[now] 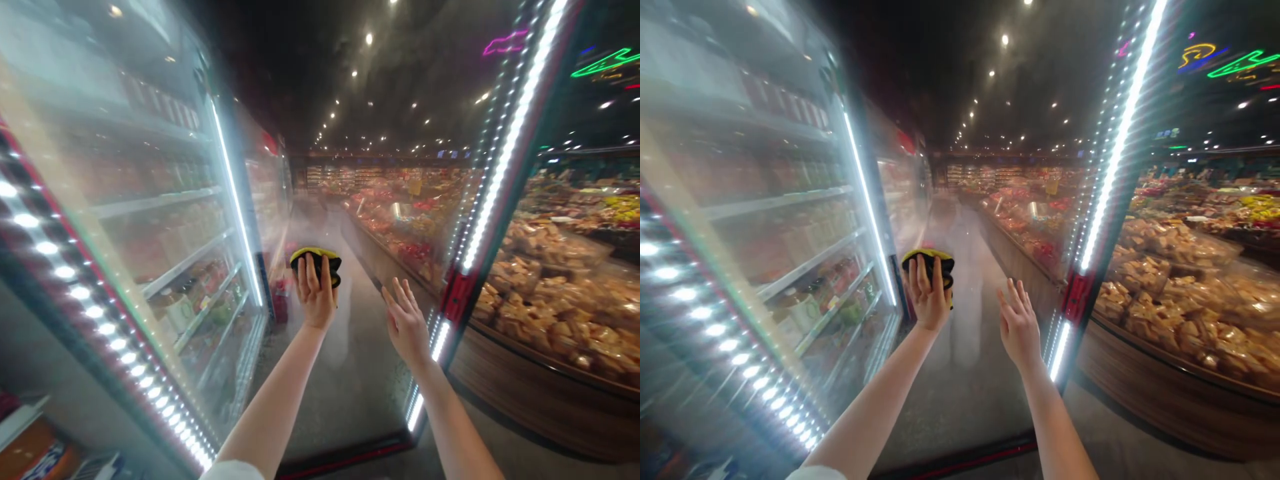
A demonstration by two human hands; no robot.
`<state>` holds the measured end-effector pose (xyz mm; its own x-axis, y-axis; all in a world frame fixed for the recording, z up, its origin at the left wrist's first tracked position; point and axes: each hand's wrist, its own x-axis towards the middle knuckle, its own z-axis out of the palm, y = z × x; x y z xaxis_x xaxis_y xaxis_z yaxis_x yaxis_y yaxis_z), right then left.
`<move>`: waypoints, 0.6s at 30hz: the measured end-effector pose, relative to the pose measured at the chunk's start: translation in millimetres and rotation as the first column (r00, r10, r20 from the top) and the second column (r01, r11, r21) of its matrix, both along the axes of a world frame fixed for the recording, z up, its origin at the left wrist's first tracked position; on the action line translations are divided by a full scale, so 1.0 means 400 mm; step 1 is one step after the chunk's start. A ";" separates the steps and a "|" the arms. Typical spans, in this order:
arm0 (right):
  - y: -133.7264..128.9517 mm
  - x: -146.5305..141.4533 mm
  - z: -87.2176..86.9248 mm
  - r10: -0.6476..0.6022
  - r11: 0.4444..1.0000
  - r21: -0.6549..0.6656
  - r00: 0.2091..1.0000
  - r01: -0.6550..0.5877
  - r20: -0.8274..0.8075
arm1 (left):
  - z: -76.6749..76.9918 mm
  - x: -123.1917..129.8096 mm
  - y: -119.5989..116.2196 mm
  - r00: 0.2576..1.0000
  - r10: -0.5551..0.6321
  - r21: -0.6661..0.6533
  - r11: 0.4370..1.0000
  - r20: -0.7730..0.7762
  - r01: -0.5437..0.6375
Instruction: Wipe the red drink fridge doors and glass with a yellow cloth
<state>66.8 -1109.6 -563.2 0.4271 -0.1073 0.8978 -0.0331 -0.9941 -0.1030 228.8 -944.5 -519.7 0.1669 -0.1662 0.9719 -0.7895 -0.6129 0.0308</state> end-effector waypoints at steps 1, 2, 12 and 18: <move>-0.013 -0.008 -0.002 0.000 1.000 0.009 1.000 0.000 0.001 | -0.011 -0.005 -0.018 0.999 -0.022 0.061 0.998 0.042 0.019; -0.026 -0.016 -0.005 -0.002 1.000 0.018 1.000 0.002 0.002 | -0.028 -0.006 -0.025 0.995 -0.048 0.128 0.991 0.087 0.037; -0.199 -0.086 0.003 -0.030 1.000 -0.009 0.998 0.029 -0.061 | -0.015 -0.050 -0.090 0.999 -0.011 0.029 1.000 0.034 0.010; -0.292 -0.106 0.001 -0.024 0.999 -0.033 0.994 0.020 -0.105 | -0.019 -0.119 -0.259 0.991 -0.099 0.195 0.977 0.088 0.080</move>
